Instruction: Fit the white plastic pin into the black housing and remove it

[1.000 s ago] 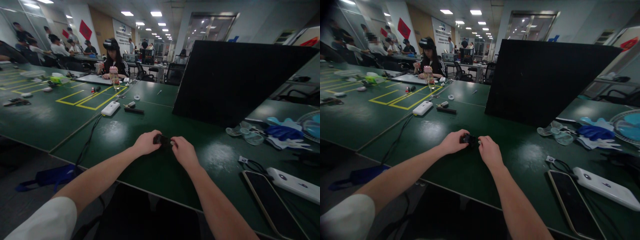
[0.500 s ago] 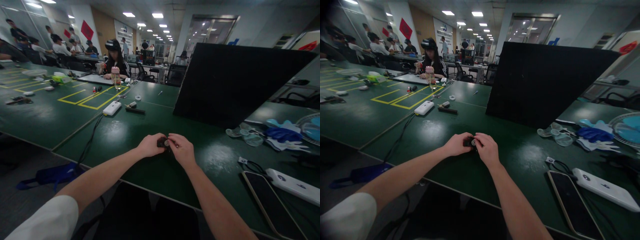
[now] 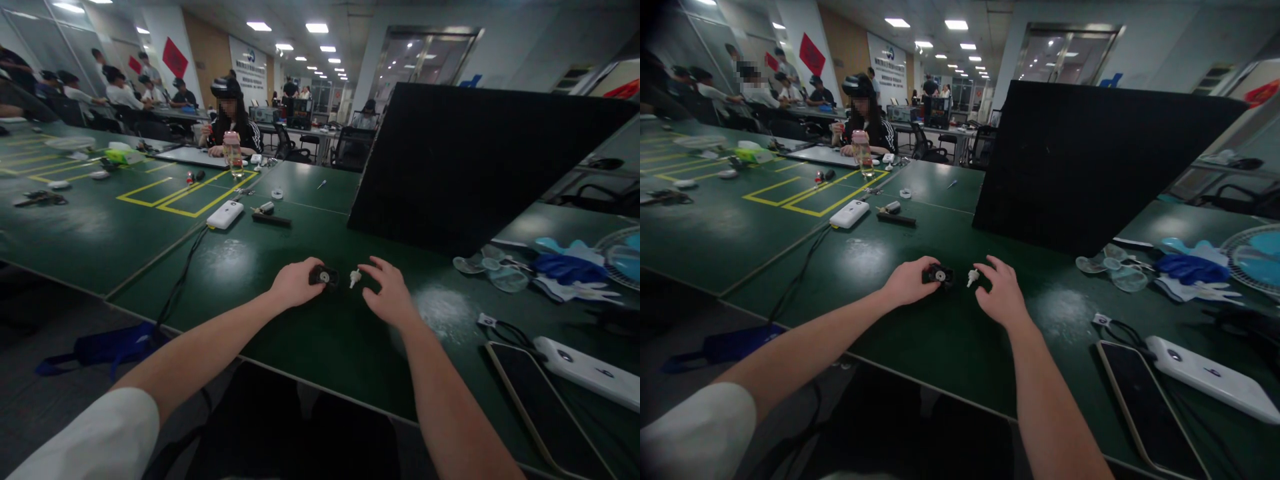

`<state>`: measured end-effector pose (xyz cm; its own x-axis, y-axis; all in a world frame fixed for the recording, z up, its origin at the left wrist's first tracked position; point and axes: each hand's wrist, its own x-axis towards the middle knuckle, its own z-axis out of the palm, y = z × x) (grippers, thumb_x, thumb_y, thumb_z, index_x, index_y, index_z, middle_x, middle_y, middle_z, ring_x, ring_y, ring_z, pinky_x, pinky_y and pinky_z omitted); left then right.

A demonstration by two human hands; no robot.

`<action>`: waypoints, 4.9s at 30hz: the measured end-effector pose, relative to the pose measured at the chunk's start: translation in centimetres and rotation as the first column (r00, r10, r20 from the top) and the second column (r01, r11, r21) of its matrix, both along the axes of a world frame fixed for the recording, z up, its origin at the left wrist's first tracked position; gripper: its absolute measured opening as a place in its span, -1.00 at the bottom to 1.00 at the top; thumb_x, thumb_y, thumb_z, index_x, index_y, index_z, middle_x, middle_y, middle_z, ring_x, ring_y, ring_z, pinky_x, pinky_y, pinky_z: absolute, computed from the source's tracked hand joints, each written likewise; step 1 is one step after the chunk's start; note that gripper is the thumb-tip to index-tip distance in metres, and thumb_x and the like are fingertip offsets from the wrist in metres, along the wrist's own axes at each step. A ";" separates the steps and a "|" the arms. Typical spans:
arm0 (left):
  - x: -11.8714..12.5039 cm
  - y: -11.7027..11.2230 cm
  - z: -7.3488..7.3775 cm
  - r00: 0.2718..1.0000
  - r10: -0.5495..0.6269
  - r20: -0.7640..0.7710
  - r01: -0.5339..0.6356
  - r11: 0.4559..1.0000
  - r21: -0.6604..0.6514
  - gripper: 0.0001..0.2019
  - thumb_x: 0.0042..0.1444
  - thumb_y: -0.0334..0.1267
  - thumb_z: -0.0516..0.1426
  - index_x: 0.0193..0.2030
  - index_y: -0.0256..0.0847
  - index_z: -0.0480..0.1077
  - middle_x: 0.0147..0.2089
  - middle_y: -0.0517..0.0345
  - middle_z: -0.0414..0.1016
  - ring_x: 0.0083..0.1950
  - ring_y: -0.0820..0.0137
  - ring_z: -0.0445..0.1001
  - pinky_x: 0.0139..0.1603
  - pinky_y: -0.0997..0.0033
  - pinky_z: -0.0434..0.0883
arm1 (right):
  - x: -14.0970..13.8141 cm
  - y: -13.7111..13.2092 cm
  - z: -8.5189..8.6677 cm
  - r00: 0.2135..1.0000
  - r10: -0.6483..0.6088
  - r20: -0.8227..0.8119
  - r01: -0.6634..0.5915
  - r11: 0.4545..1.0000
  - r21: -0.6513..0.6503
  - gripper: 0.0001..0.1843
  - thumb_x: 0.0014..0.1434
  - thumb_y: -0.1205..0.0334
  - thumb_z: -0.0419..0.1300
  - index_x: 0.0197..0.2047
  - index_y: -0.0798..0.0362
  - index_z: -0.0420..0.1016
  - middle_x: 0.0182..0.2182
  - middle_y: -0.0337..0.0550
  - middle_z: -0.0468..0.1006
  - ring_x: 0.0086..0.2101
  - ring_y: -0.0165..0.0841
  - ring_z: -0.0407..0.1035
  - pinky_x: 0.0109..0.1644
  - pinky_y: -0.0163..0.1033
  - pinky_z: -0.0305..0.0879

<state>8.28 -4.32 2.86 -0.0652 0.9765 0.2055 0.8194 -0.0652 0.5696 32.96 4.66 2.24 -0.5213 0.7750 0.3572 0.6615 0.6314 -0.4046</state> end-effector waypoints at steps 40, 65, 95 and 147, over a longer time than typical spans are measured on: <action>0.2 -0.2 -0.1 0.994 -0.098 0.042 0.101 0.993 -0.061 -0.53 0.14 -0.10 0.22 0.20 0.01 0.31 0.02 0.17 0.59 -0.02 0.26 0.59 -0.03 0.30 0.50 | 5.3 2.6 1.3 0.834 -0.403 0.377 0.536 0.752 -0.384 -0.48 0.20 -0.12 0.13 0.06 0.04 0.55 -0.10 0.10 0.61 -0.15 -0.01 0.52 -0.08 0.06 0.38; 0.5 0.2 -1.1 0.974 -0.138 0.178 0.138 0.990 0.012 -0.53 0.05 -0.09 0.26 0.12 -0.09 0.40 -0.07 0.14 0.60 -0.10 0.27 0.59 -0.13 0.28 0.51 | -3.7 -3.8 0.7 0.907 -0.044 -0.419 -0.035 0.983 -0.178 -0.76 0.18 0.02 0.26 -0.21 -0.01 0.59 -0.22 -0.08 0.62 -0.26 -0.22 0.50 -0.25 -0.11 0.43; -2.6 0.3 -0.9 0.988 -0.043 0.146 0.048 0.998 -0.031 -0.50 0.12 -0.01 0.23 0.18 -0.08 0.35 0.05 0.05 0.55 0.04 0.24 0.54 0.07 0.16 0.48 | 0.1 0.6 -0.7 0.347 -0.601 -0.720 -0.369 0.618 -0.694 -0.18 0.11 -0.56 -0.24 -0.07 -0.07 0.44 -0.04 0.06 0.55 0.00 -0.03 0.45 -0.05 0.08 0.46; 10.8 4.5 -0.9 0.921 -0.388 -0.035 0.385 0.921 -0.066 -0.45 0.28 0.08 0.03 0.27 -0.20 0.12 0.02 -0.16 0.52 0.01 0.09 0.55 -0.01 0.13 0.47 | 2.7 2.2 -0.3 0.217 -0.623 -0.752 -0.192 0.728 -0.658 -0.10 0.06 -0.61 -0.38 -0.30 -0.05 0.44 -0.52 -0.11 0.49 -0.50 -0.25 0.39 -0.43 -0.14 0.27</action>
